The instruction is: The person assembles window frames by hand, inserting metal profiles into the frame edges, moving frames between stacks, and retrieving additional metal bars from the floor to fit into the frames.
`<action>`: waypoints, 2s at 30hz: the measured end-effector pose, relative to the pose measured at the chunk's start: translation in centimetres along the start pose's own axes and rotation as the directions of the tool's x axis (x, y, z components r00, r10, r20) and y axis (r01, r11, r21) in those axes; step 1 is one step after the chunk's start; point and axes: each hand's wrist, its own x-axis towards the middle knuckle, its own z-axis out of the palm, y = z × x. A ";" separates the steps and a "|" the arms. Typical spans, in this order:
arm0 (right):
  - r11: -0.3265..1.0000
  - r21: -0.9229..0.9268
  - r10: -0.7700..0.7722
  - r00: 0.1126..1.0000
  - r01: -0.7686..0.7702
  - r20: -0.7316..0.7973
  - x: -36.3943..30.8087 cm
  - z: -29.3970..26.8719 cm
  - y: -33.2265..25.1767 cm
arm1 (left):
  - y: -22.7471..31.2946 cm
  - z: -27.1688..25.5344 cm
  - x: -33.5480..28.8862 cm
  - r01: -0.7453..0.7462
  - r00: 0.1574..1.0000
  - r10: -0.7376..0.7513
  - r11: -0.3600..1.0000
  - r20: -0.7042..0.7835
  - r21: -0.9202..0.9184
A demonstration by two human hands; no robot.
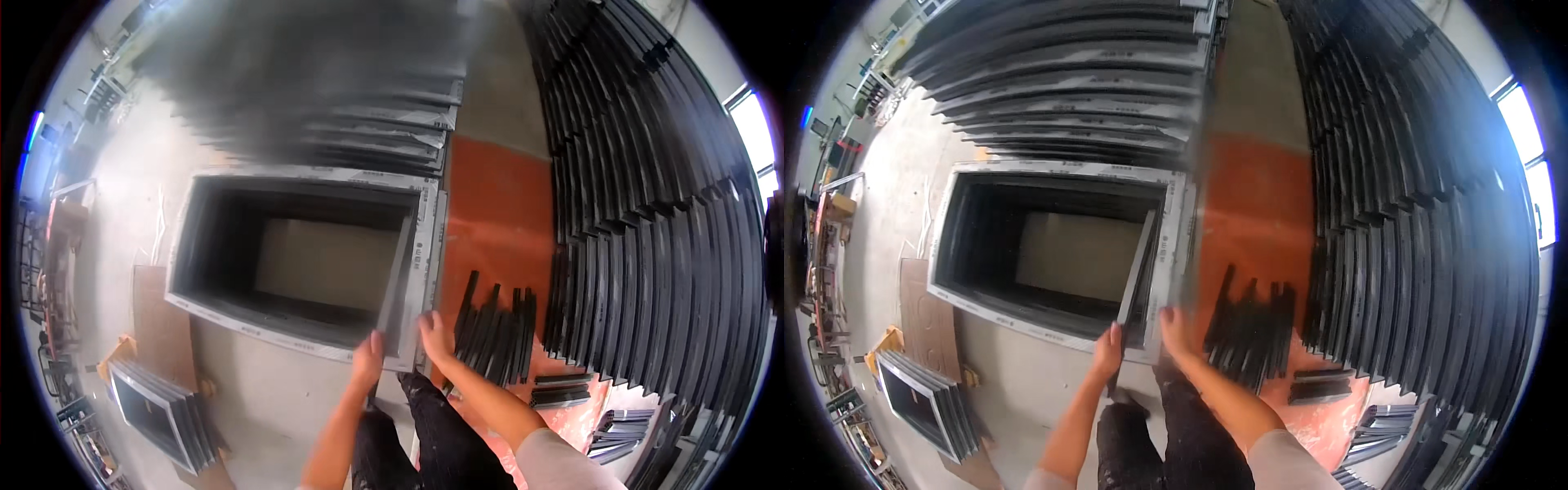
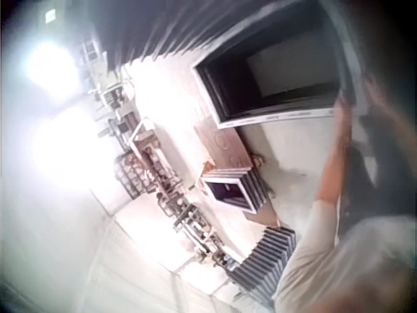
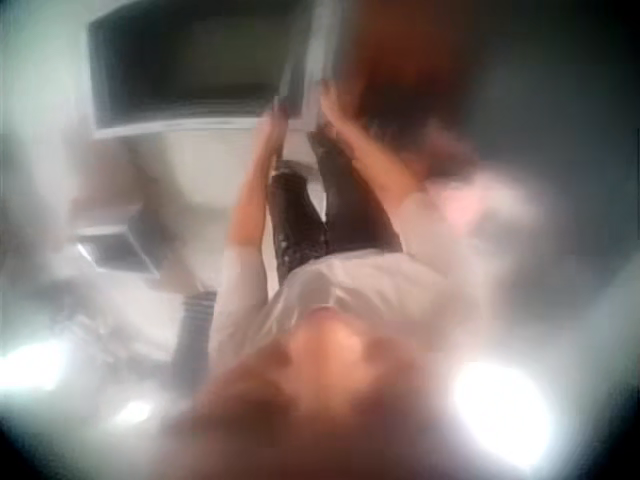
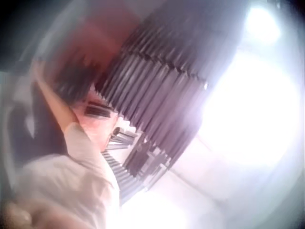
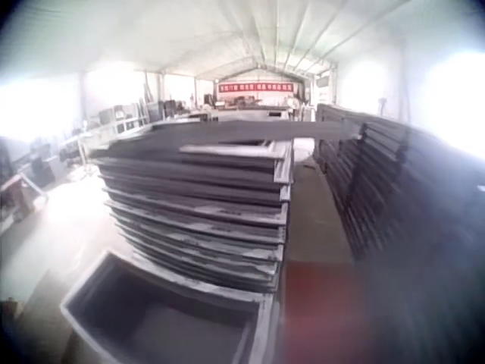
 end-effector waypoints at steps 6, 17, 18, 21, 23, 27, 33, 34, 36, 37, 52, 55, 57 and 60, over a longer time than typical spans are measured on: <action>0.976 -0.025 0.219 0.969 -0.218 0.118 7.3 3.6 2.0 | -0.8 3.6 13.2 -0.098 0.991 0.098 0.995 -0.089 -0.002; 0.959 0.065 0.279 0.957 -0.275 -0.077 7.1 5.2 -2.2 | -1.8 5.6 13.8 -0.109 0.994 0.108 0.986 -0.012 -0.127; 0.956 0.062 0.291 0.954 -0.287 -0.073 7.0 5.7 -2.0 | -1.8 5.5 13.8 -0.087 0.996 0.091 0.985 0.016 -0.146; 0.974 0.078 0.226 0.952 -0.214 -0.206 6.9 7.2 -0.8 | -1.8 5.6 14.2 -0.039 0.995 0.051 0.990 0.086 -0.138; 0.976 0.118 0.205 0.948 -0.181 -0.245 6.9 8.1 0.0 | -1.7 5.6 14.4 -0.025 0.990 0.041 0.993 0.134 -0.112; 0.929 0.117 0.354 0.935 -0.352 0.003 6.9 7.7 0.6 | -3.2 6.2 14.9 -0.050 0.991 0.062 0.994 0.123 -0.098; 0.959 0.058 0.280 0.959 -0.277 -0.043 7.0 8.2 0.5 | -4.7 7.8 16.2 -0.115 0.970 0.171 0.950 0.175 -0.289; 0.962 0.072 0.269 0.962 -0.265 -0.050 7.1 8.3 0.9 | -4.5 8.6 16.4 -0.168 0.963 0.218 0.943 0.156 -0.286; 0.960 0.082 0.274 0.959 -0.269 -0.069 7.0 8.3 1.4 | -4.0 8.7 16.4 -0.039 0.957 0.105 0.971 0.271 -0.236; 0.959 0.087 0.276 0.958 -0.270 -0.073 7.1 8.4 1.6 | -3.8 8.4 16.5 -0.042 0.950 0.111 0.972 0.293 -0.231; 0.974 0.151 0.192 0.971 -0.171 -0.143 7.2 8.5 1.2 | -2.5 5.0 20.3 0.078 0.712 -0.045 0.997 0.700 -0.015; 0.973 0.115 0.211 0.974 -0.202 -0.077 7.2 8.1 1.3 | -2.0 4.9 19.8 0.071 0.742 -0.051 0.997 0.668 -0.003; 0.969 0.122 0.222 0.972 -0.213 -0.070 7.3 8.1 1.2 | -1.8 5.0 19.3 0.114 0.777 -0.056 0.992 0.627 -0.053; 0.976 0.171 0.159 0.977 -0.134 -0.140 7.3 8.5 1.0 | -2.7 5.7 18.8 -0.033 0.882 0.054 0.998 0.469 -0.054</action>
